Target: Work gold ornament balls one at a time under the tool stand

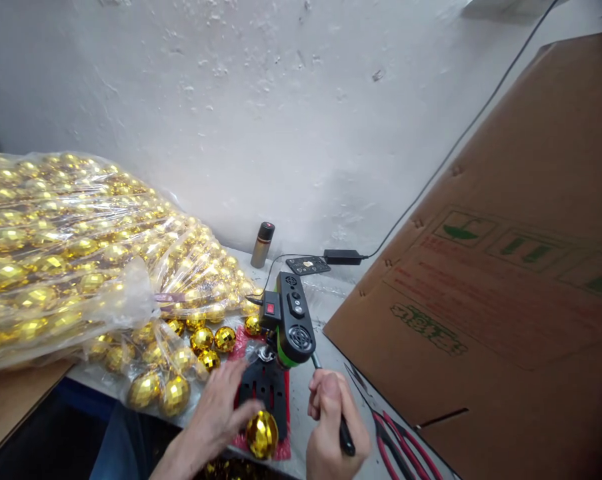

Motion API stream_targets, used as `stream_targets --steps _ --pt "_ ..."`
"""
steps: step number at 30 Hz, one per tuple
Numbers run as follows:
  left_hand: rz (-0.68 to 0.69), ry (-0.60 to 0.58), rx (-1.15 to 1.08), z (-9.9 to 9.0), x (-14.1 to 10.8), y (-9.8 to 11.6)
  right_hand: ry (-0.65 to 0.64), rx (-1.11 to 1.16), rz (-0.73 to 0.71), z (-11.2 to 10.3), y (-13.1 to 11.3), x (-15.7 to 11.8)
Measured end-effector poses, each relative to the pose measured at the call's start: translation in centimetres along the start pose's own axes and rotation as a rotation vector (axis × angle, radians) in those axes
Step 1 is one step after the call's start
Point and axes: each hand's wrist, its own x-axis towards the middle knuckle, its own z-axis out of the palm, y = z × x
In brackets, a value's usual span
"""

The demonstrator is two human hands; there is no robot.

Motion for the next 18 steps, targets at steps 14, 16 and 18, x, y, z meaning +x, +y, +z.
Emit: stream_targets --steps 14,16,18 --pt "-0.2 -0.004 0.226 -1.8 5.7 0.9 -0.018 0.007 -0.049 0.0 0.1 -1.6" --pt "-0.226 0.024 -0.08 -1.0 4.3 1.1 -0.015 0.007 -0.038 0.1 -0.4 -1.2" --pt "-0.307 0.021 -0.336 -0.1 2.9 1.2 -0.011 -0.006 -0.023 0.4 -1.1 -0.6"
